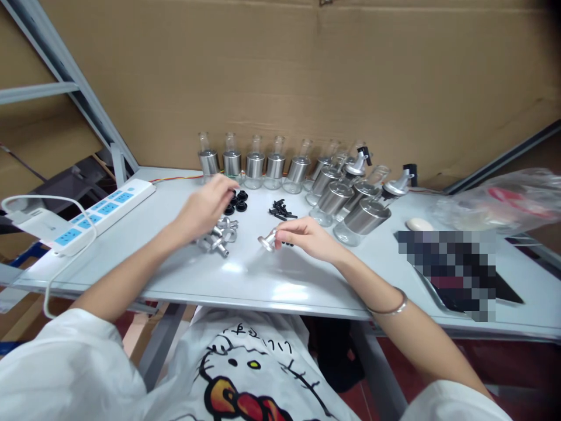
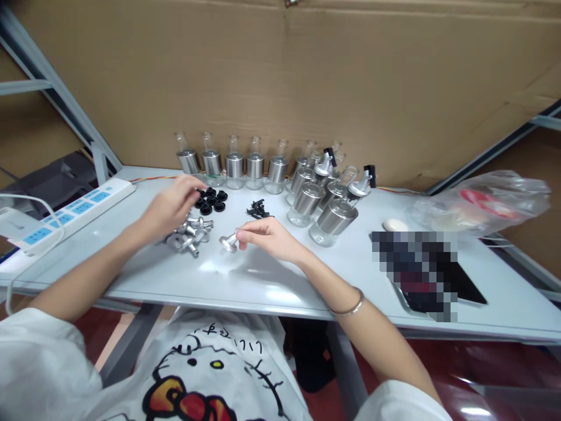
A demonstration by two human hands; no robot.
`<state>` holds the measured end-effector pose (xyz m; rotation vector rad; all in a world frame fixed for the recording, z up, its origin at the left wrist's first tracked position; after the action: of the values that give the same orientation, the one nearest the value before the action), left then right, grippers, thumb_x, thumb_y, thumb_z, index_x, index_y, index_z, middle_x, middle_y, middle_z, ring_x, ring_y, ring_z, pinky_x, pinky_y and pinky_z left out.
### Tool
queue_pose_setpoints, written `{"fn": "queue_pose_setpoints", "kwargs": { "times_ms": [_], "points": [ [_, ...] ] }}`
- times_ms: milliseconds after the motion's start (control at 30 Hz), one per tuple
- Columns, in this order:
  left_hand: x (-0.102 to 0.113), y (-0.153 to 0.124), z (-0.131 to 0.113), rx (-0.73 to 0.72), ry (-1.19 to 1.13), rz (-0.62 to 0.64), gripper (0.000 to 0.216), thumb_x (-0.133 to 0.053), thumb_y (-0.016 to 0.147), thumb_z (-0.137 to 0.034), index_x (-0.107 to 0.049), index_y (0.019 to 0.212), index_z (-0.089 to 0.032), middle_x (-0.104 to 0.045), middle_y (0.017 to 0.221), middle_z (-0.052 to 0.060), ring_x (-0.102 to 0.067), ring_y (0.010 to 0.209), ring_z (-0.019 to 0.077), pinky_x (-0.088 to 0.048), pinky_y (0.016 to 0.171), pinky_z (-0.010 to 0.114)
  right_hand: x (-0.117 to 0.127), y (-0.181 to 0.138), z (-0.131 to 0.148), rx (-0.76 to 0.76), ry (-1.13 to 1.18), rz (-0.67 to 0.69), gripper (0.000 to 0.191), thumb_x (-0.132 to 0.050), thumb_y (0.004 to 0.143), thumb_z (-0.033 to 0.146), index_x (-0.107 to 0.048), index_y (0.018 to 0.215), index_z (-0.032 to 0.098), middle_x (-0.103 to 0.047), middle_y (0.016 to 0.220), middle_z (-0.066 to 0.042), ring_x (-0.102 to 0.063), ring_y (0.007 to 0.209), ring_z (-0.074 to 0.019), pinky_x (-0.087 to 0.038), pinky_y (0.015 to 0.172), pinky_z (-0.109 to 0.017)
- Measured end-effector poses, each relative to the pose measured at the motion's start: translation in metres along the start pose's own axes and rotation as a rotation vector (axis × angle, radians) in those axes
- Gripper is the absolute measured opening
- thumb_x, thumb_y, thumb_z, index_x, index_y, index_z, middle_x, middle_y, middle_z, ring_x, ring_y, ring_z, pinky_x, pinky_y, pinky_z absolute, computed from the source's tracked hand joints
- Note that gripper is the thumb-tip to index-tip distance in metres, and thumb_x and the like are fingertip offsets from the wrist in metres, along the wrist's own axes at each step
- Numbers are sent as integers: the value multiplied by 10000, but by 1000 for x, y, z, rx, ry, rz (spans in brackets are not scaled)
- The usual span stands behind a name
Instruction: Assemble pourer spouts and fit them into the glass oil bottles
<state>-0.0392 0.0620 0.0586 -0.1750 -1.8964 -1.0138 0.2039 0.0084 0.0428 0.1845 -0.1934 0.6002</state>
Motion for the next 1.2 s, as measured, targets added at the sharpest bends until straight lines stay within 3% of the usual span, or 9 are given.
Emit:
{"fn": "queue_pose_setpoints", "kwargs": {
  "times_ms": [167,300,500,867,1067,1200],
  "points": [
    [6,9,72,386,-87,109,272,-448,882,-279,-624,1050,-159,-649,1111,78,-591,1035,228,-485,864,322,-1,0,0,11,2,19,303,-632,834,398,-668,668,146,-692,745,-45,-613,755,-145,-458,789,-302],
    [-7,5,98,472,-26,132,302,-479,850,-304,-652,1055,-163,-664,1142,83,-595,1057,246,-462,914,339,-2,0,0,24,16,27,297,-641,827,392,-666,661,147,-691,730,-37,-610,728,-135,-467,772,-296],
    [-22,2,99,410,83,163,298,-448,860,-338,-679,937,-166,-693,1005,93,-613,973,258,-454,890,348,-2,-1,0,52,30,17,279,-638,836,361,-662,654,151,-700,745,-32,-615,735,-125,-472,781,-283],
    [-16,3,87,367,127,111,224,-479,854,-315,-655,882,-181,-679,921,69,-610,872,229,-448,809,315,-2,-1,0,55,26,21,286,-631,840,370,-662,656,153,-693,733,-30,-611,731,-125,-472,776,-289],
    [-15,2,90,455,169,171,231,-490,836,-324,-661,875,-174,-709,909,70,-618,828,232,-443,742,302,-2,-1,2,52,31,27,299,-631,834,387,-649,647,154,-693,746,-32,-606,729,-126,-467,775,-289],
    [-17,2,89,410,195,196,235,-468,841,-305,-659,894,-178,-701,927,75,-617,826,229,-441,745,306,-1,0,0,35,19,18,292,-629,837,383,-657,658,154,-681,723,-26,-605,730,-127,-458,772,-291]
  ]
}}
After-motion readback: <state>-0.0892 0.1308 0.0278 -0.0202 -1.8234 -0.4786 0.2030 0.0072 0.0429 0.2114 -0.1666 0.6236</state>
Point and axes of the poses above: each hand's wrist, its own y-axis towards the middle knuckle, its own x-axis out of the back of the hand, z = x × y, the point moved 1 cm from there along y, towards the middle knuckle
